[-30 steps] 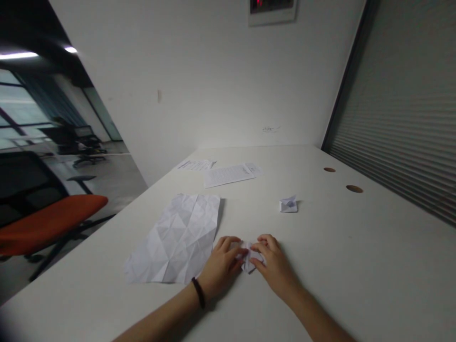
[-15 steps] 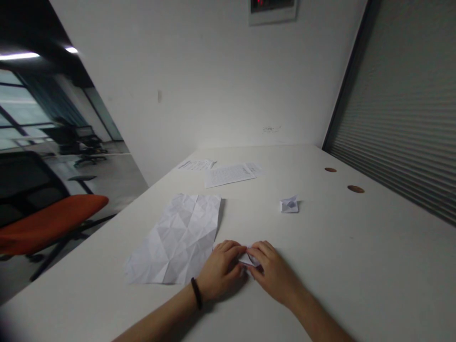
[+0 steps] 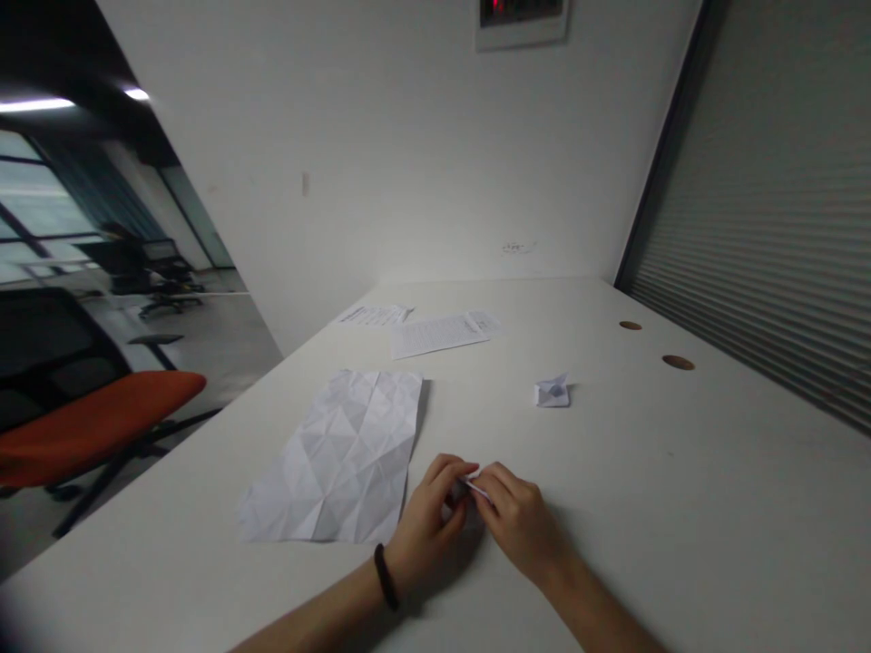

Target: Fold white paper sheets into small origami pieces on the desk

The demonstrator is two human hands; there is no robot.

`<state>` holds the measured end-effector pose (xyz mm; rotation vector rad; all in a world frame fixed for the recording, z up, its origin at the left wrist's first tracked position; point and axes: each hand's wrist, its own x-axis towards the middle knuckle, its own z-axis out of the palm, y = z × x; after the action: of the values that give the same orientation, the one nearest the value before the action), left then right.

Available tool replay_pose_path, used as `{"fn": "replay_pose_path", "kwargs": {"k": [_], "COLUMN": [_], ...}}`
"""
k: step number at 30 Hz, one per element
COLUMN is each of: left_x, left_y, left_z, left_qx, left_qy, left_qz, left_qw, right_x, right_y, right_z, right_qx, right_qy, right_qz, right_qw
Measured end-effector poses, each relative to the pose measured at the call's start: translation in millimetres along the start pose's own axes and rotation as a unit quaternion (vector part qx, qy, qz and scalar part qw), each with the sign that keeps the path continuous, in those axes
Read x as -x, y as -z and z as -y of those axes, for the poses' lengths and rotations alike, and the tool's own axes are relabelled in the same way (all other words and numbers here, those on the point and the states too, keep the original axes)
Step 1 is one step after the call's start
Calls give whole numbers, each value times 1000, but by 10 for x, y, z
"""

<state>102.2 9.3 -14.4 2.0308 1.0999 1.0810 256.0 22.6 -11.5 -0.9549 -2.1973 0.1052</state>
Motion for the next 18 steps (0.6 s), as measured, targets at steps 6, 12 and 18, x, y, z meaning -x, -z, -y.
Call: {"fn": "replay_pose_path", "kwargs": {"k": [6, 12, 18], "left_x": [-17, -60, -46], "left_y": [10, 127, 232], "left_z": [79, 168, 125], "left_qx": [-56, -214, -269], "left_qy": [-39, -55, -78], "left_qz": [-11, 43, 101], "left_qw": [998, 974, 955], "right_x": [5, 28, 56], "right_y": [-28, 61, 125], "right_z": [-37, -170, -269], "right_qx": [-11, 1, -76], "right_qy": [-27, -98, -105], "right_qz": [-32, 90, 129], "right_qw": [999, 991, 983]}}
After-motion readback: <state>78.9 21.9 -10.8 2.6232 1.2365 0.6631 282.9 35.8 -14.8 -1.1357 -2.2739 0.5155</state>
